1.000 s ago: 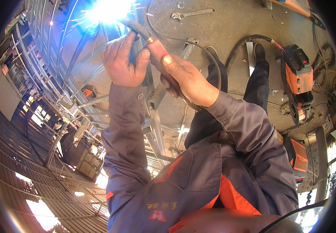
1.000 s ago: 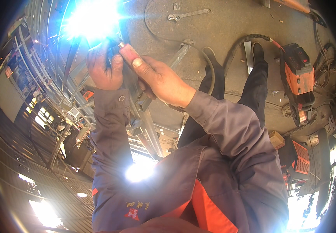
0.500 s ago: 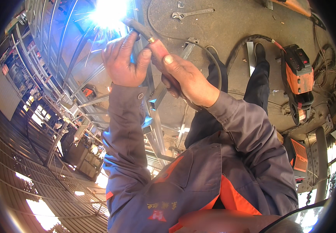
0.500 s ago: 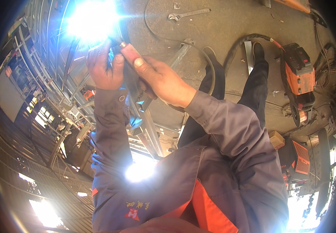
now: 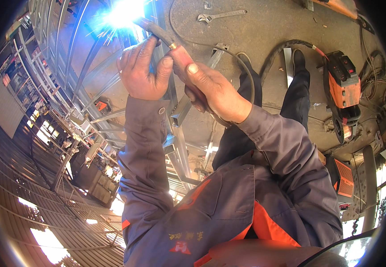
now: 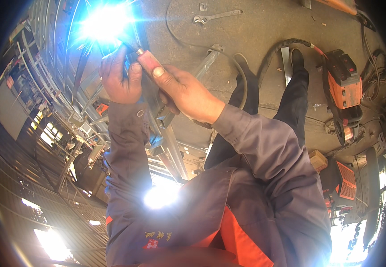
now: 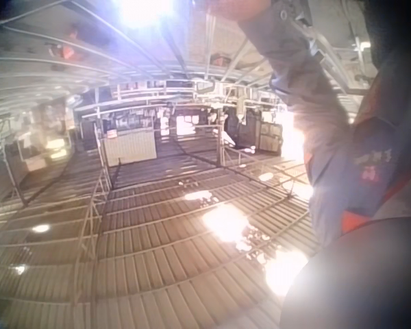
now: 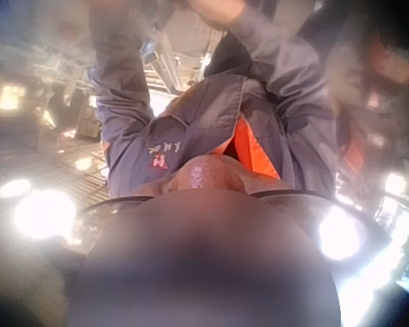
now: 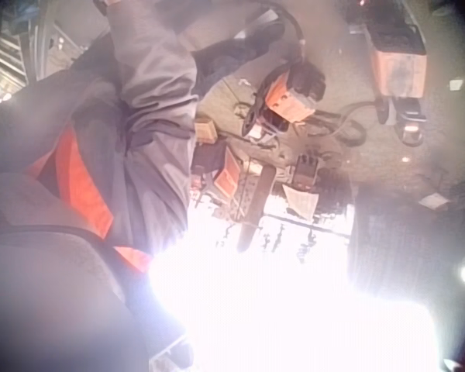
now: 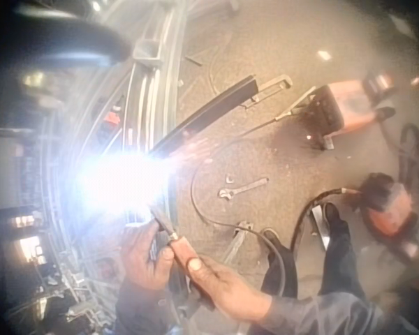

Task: The person welds multiple joints on a large metal frame using a welding torch, producing bright sparks. They reposition the torch and the frame several times to access different joints and briefly pause to adjust equipment.

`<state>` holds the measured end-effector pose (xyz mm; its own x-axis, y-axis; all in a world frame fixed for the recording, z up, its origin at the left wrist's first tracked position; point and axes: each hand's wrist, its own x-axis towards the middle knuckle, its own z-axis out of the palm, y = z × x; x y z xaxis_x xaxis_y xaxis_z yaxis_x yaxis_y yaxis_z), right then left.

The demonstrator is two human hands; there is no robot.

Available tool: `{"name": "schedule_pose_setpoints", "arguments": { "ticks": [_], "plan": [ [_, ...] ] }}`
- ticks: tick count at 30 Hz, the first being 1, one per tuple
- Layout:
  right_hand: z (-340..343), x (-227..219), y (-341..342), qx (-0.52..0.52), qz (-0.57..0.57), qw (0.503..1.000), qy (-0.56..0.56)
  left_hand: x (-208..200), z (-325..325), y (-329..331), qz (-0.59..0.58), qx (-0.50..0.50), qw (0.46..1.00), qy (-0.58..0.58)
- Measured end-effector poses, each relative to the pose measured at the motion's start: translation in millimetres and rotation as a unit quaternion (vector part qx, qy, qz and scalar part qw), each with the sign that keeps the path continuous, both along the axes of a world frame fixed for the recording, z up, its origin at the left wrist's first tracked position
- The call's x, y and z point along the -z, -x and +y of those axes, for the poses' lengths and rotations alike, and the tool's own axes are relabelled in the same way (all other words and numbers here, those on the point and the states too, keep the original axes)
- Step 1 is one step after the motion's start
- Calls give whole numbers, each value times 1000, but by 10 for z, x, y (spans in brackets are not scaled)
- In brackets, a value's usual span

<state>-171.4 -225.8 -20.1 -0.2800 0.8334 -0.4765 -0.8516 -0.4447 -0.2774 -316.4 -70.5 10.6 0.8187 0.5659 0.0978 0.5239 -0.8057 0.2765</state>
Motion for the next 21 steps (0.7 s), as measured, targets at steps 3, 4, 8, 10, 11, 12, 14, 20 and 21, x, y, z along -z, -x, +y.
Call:
{"name": "schedule_pose_setpoints", "arguments": {
  "ticks": [3,4,8,10,11,12,14,20,21],
  "plan": [
    [0,-5,3,5,3,1000,2,7,-4,-7,-6,1,1000,-6],
    [0,-4,5,7,4,1000,-1,7,-5,-9,-8,1,1000,-8],
    [3,7,12,4,3,1000,3,4,-8,-10,0,5,1000,-16],
    [4,11,13,1,3,1000,6,5,-9,-11,-1,3,1000,-21],
    [6,10,14,3,2,1000,4,7,-8,-12,-4,6,1000,-21],
    [4,9,12,4,1,1000,6,13,-7,-14,-7,8,1000,-23],
    [5,4,7,3,1,1000,9,19,-5,-15,-11,11,1000,-25],
    [8,-16,-17,-3,-9,1000,10,17,-7,-11,-3,10,1000,-24],
    [7,-17,-20,-4,-10,1000,9,16,-8,-12,-2,7,1000,-22]
  ]
}}
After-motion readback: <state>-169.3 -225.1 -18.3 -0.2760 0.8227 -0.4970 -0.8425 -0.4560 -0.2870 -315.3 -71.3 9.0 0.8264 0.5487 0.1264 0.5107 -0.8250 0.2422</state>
